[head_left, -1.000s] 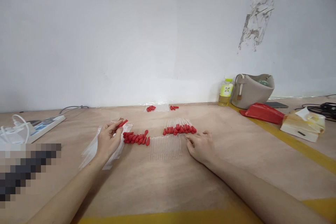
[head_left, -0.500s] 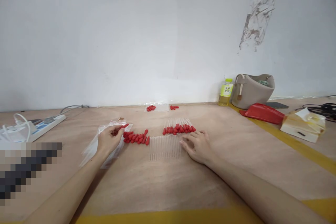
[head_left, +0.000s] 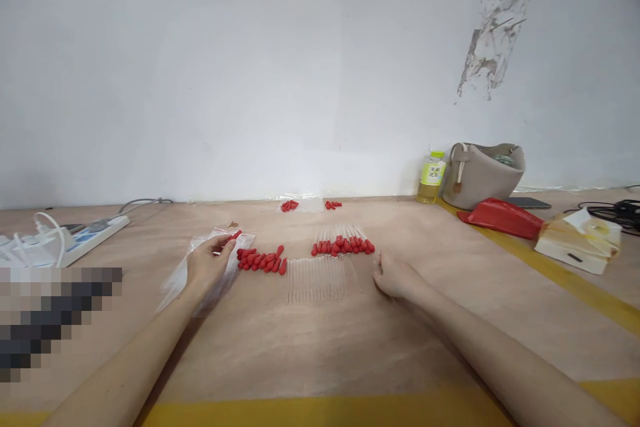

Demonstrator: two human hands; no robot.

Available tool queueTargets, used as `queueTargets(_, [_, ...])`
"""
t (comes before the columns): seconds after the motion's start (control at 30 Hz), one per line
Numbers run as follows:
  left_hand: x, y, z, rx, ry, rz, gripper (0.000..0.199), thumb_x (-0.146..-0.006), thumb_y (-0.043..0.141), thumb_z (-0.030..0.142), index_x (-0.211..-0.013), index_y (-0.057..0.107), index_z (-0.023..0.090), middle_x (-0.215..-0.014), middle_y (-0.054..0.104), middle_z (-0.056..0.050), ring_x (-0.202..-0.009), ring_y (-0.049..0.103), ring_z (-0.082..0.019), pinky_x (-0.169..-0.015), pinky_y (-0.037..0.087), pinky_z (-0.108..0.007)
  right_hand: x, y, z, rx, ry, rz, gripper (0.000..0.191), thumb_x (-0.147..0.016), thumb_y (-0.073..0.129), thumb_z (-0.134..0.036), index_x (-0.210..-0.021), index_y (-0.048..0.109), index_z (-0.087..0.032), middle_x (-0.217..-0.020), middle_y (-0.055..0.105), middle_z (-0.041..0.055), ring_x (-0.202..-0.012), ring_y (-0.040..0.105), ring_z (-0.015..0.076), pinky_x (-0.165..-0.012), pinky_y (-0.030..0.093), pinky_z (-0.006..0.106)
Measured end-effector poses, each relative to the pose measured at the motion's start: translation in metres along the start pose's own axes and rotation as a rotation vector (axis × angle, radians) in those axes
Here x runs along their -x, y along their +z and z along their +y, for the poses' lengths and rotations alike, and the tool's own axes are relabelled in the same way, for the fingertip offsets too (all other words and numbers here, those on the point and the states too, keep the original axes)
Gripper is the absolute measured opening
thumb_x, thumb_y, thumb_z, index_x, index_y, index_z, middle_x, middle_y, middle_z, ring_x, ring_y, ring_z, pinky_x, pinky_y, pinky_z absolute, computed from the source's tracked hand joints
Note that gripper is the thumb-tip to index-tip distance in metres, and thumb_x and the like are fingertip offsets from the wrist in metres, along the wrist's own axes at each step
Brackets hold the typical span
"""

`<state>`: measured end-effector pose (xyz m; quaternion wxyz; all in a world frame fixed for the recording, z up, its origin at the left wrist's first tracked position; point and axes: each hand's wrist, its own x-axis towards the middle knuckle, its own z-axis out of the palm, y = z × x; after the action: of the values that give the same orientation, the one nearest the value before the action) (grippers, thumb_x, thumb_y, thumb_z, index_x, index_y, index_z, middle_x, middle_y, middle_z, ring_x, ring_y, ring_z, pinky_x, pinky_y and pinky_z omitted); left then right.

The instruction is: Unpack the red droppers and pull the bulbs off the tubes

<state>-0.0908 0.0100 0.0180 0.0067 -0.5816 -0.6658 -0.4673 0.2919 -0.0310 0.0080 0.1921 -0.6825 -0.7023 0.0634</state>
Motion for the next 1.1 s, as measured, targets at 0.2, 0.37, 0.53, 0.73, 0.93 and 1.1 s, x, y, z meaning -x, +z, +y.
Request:
queueTargets(0.2, [0.003,0.001,0.003,-0.017,-0.024,-0.08,0.034,-0.07,0.054,0.045,-0.091,0.067,0.022,-0.085,0.068,-0.002,-0.071,0.06,-0.018,-0.065,0.045,-0.028,0.0,0.019,-0.02,-0.138,-0.068,0.1,0.011,-0.068,0.046,-0.011,-0.074,0.041,-0.019,-0.068,0.056,0.0025,-0.06,0.052,0.0142,-0.049,0.027,0.022])
queueTargets(0.37, [0.007,0.005,0.011,-0.036,0.057,-0.14,0.036,-0.069,0.053,0.05,-0.089,0.067,0.024,-0.091,0.066,-0.003,-0.078,0.058,-0.019,-0.063,0.043,-0.027,-0.007,0.033,-0.023,-0.228,-0.063,0.183,0.008,-0.07,0.047,-0.013,-0.075,0.044,-0.019,-0.067,0.055,0.0007,-0.061,0.051,0.013,-0.051,0.027,0.021])
queueTargets(0.53, [0.01,0.009,0.016,-0.088,0.187,-0.165,0.033,-0.069,0.054,0.048,-0.082,0.069,0.022,-0.087,0.064,-0.004,-0.083,0.056,-0.02,-0.072,0.043,-0.03,-0.005,0.036,-0.02,-0.27,-0.174,0.221,0.008,-0.072,0.045,-0.013,-0.076,0.045,-0.019,-0.073,0.057,0.0003,-0.063,0.051,0.0123,-0.053,0.029,0.021])
queueTargets(0.73, [0.014,0.011,0.02,-0.087,0.275,-0.172,0.03,-0.069,0.054,0.048,-0.073,0.068,0.021,-0.084,0.062,-0.004,-0.082,0.055,-0.019,-0.078,0.042,-0.031,-0.001,0.034,-0.022,-0.29,-0.233,0.221,0.007,-0.076,0.045,-0.02,-0.082,0.048,-0.019,-0.069,0.056,0.0,-0.057,0.049,0.012,-0.05,0.03,0.021])
queueTargets(0.93, [0.017,0.011,0.023,-0.064,0.304,-0.134,0.03,-0.072,0.052,0.048,-0.073,0.067,0.021,-0.083,0.062,-0.003,-0.082,0.054,-0.018,-0.079,0.04,-0.03,-0.004,0.038,-0.02,-0.35,-0.316,0.277,0.009,-0.078,0.043,-0.024,-0.081,0.049,-0.018,-0.08,0.058,0.0034,-0.072,0.052,0.0155,-0.063,0.038,0.026])
queueTargets(1.1, [0.014,0.004,0.029,-0.043,0.343,0.143,0.028,-0.076,0.049,0.043,-0.073,0.065,0.02,-0.083,0.062,-0.003,-0.086,0.055,-0.019,-0.086,0.037,-0.034,-0.005,0.034,-0.018,-0.32,-0.265,0.313,0.01,-0.079,0.041,-0.021,-0.08,0.05,-0.019,-0.081,0.06,0.003,-0.079,0.053,0.0169,-0.071,0.038,0.029])
